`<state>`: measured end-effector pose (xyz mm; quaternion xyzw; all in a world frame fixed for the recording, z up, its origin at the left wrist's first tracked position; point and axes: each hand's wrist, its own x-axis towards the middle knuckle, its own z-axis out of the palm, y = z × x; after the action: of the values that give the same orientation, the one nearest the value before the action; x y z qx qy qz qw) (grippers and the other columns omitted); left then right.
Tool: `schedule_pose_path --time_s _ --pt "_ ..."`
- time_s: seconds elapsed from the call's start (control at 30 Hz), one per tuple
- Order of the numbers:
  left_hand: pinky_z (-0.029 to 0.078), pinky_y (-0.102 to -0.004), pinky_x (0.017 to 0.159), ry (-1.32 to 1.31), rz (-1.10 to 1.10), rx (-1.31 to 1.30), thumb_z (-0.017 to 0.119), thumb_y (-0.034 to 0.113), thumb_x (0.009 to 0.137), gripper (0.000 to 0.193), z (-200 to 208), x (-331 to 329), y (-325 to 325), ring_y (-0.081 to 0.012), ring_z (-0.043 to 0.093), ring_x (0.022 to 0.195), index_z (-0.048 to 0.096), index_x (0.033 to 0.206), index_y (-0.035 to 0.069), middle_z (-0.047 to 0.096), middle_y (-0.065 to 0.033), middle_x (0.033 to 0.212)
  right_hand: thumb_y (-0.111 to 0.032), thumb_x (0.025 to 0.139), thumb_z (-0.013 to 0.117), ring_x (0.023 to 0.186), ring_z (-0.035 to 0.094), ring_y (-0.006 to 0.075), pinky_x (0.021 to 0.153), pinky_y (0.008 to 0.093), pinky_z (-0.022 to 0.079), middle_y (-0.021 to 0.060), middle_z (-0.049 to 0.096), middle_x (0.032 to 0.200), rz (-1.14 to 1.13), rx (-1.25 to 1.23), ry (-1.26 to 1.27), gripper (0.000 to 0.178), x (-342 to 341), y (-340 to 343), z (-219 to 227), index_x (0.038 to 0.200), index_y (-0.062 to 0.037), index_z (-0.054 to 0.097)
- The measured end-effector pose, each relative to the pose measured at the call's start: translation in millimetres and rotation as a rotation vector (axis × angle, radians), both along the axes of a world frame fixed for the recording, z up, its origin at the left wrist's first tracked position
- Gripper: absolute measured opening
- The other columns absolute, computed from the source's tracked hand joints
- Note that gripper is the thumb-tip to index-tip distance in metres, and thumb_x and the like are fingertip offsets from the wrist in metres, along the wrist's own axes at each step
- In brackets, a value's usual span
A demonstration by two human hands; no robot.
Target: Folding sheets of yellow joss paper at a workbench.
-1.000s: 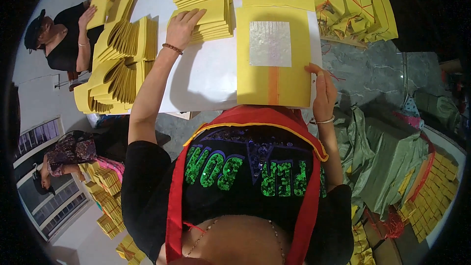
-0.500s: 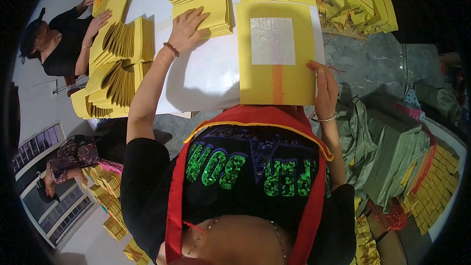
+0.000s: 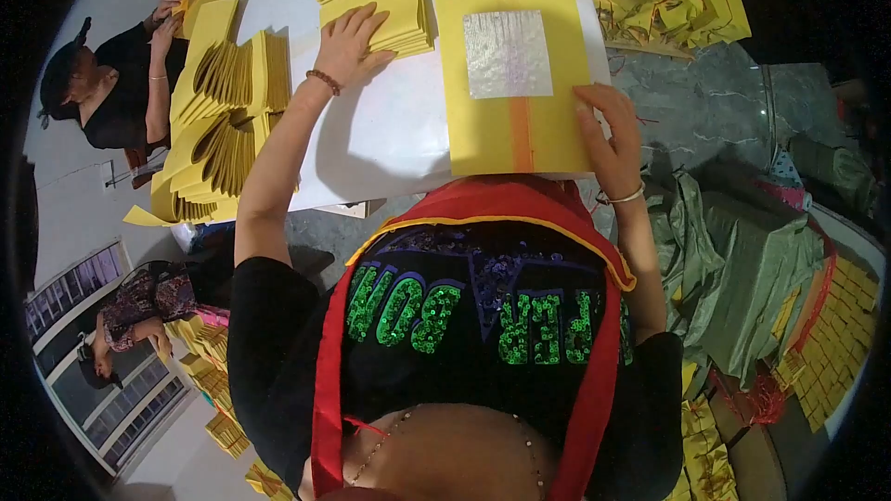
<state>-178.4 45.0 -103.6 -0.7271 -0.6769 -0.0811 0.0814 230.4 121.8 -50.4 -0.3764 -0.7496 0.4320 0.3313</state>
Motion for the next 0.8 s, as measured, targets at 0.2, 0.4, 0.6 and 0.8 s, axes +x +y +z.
schedule_pose_path --time_s 0.2,0.4,0.6,0.8 --pt "0.029 -0.046 0.097 0.04 0.014 -0.089 0.062 0.048 0.077 0.063 28 8 2 -0.0281 0.039 0.121 0.044 0.129 0.018 0.042 -0.0103 0.133 -0.014 0.078 0.064 0.113 0.047 0.0298 0.095 0.0408 0.036 0.0071 0.059 0.111 0.183 0.438 -0.21 0.022 -6 9 -3 0.099 -0.0072 0.065" --pt "0.035 -0.0432 0.09 -0.363 -0.122 0.044 0.065 0.037 0.078 0.047 68 81 -14 -0.0289 0.05 0.105 0.056 0.116 0.011 0.054 -0.012 0.119 -0.013 0.079 0.063 0.111 0.049 0.0278 0.094 0.0382 0.037 0.0073 0.058 0.112 0.165 0.264 -0.118 0.017 -4 6 -9 0.095 -0.0069 0.066" --pt "0.038 -0.0352 0.082 -0.305 -0.442 -0.056 0.07 0.031 0.071 0.05 88 173 -51 -0.026 0.05 0.098 0.056 0.113 0.006 0.055 -0.01 0.108 -0.013 0.08 0.063 0.11 0.05 0.0252 0.094 0.0352 0.037 0.0084 0.057 0.113 0.16 0.205 -0.11 0.017 -3 7 -9 0.095 -0.0063 0.066" --pt "0.044 -0.0356 0.075 -0.487 -0.448 -0.066 0.07 0.022 0.072 0.044 89 173 -52 -0.0274 0.052 0.091 0.058 0.11 0.003 0.057 -0.0107 0.102 -0.015 0.085 0.057 0.109 0.05 0.0237 0.094 0.0334 0.037 0.0085 0.056 0.114 0.183 0.087 -0.049 0.018 0 11 -12 0.096 -0.0044 0.066"
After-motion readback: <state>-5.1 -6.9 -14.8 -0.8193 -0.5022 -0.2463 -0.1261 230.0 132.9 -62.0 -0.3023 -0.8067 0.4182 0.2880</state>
